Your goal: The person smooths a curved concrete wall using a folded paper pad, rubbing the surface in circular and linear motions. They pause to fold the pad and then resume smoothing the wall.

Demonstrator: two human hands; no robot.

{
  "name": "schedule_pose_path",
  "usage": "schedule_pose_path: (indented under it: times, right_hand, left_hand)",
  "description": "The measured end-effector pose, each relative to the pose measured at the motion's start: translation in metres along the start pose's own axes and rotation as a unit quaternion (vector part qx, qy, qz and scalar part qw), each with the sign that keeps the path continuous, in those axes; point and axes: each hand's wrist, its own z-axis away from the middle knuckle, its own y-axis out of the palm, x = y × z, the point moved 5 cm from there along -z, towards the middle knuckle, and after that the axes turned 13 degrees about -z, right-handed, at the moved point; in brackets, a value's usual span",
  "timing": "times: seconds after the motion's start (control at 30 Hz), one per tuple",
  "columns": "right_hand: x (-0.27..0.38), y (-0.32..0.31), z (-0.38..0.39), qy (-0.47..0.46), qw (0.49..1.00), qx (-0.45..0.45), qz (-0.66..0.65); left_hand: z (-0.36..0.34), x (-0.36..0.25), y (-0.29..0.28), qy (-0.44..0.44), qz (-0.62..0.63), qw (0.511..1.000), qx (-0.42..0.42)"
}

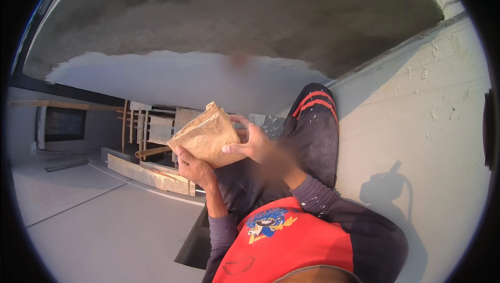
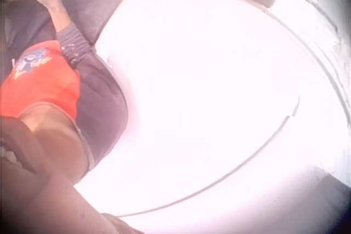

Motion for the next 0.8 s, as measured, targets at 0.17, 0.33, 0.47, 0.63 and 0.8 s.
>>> schedule_pose_path:
  times: [0.17,0.33,0.47,0.63,0.8]
  right_hand:
    - [0.008,0.006,0.010,0.047,0.986,0.141,-0.074]
    - [0.022,0.011,0.020,0.132,0.979,0.156,0.028]
    - [0.031,0.006,0.027,-0.050,0.995,0.081,0.005]
    - [0.028,0.004,0.026,-0.068,0.997,0.021,0.018]
    - [0.032,0.015,0.034,0.015,0.999,-0.049,-0.018]
  left_hand:
    - [-0.010,0.005,0.013,-0.103,0.089,0.990,0.034]
    - [-0.010,0.015,0.031,-0.083,0.110,0.977,0.164]
    - [-0.005,0.010,0.058,-0.010,0.092,0.964,0.249]
    - [-0.012,-0.029,0.085,-0.061,0.170,0.916,0.359]
    - [-0.025,-0.020,0.110,-0.015,0.083,0.917,0.391]
